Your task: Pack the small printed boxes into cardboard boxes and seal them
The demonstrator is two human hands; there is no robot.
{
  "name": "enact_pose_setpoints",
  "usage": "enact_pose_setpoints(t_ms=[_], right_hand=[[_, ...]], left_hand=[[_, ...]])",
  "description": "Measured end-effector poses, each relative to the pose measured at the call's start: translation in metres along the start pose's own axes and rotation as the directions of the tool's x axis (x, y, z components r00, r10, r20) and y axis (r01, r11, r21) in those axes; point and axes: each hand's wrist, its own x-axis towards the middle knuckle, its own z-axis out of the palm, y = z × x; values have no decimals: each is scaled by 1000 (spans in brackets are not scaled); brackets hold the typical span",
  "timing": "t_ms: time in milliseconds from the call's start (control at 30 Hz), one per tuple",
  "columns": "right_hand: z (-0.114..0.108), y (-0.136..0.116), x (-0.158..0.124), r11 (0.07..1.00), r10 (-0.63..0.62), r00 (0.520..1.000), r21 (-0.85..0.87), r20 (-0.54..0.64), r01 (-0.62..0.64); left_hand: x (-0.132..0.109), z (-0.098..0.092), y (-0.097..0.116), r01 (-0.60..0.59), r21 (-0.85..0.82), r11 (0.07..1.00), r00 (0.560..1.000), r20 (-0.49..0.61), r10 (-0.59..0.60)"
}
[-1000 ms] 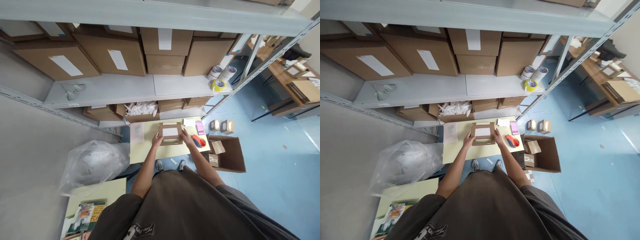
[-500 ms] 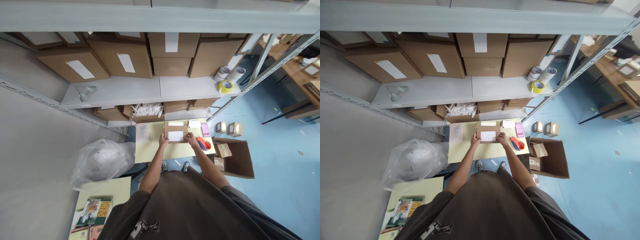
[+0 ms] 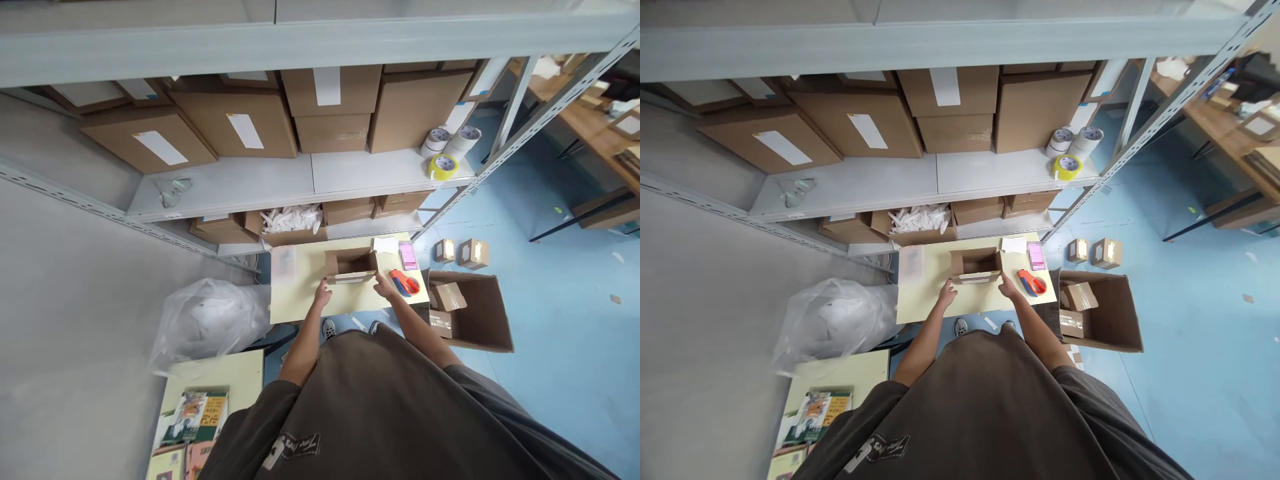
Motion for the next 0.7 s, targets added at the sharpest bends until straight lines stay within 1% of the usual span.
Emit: enact_pose_setpoints(t_ms=[67, 133, 167, 200, 233, 300, 367, 433, 500, 567, 633, 700], right_hand=[[-10, 1, 0, 998, -8, 993, 67, -119, 16], [-21, -3, 1, 991, -26, 960, 119, -280, 61], [-25, -7, 2, 987, -47, 939, 130, -340, 96], [-28, -11, 5, 980, -83, 922, 135, -378, 144], [-31, -17, 9, 970, -133, 911, 136, -391, 200], [-33, -26, 19, 940, -249, 895, 129, -370, 315], [-31, -31, 31, 892, -384, 868, 115, -316, 436], [-27, -28, 40, 864, -473, 850, 68, -234, 499], [-22, -21, 45, 883, -465, 871, -25, -159, 468], [-16, -15, 46, 911, -410, 902, -110, -133, 397], [-10, -13, 48, 924, -372, 917, -147, -144, 352], [-4, -18, 52, 933, -345, 924, -161, -163, 320]], left_hand=[[-1, -15, 5, -16, 43, 999, 991, -133, 22], [-1, -29, 17, -93, 80, 992, 955, -274, 112], [0, -33, 26, -151, 101, 983, 934, -310, 175], [2, -36, 36, -214, 124, 969, 919, -309, 243], [4, -38, 47, -278, 150, 949, 910, -274, 310], [11, -37, 67, -377, 200, 905, 903, -139, 407], [17, -35, 81, -415, 245, 876, 903, -4, 429], [21, -36, 85, -418, 298, 858, 908, 113, 403], [22, -39, 81, -420, 360, 833, 907, 210, 366], [22, -40, 75, -437, 429, 791, 896, 283, 341], [21, -36, 71, -457, 504, 733, 888, 314, 337], [20, -26, 73, -454, 575, 680, 891, 300, 341]])
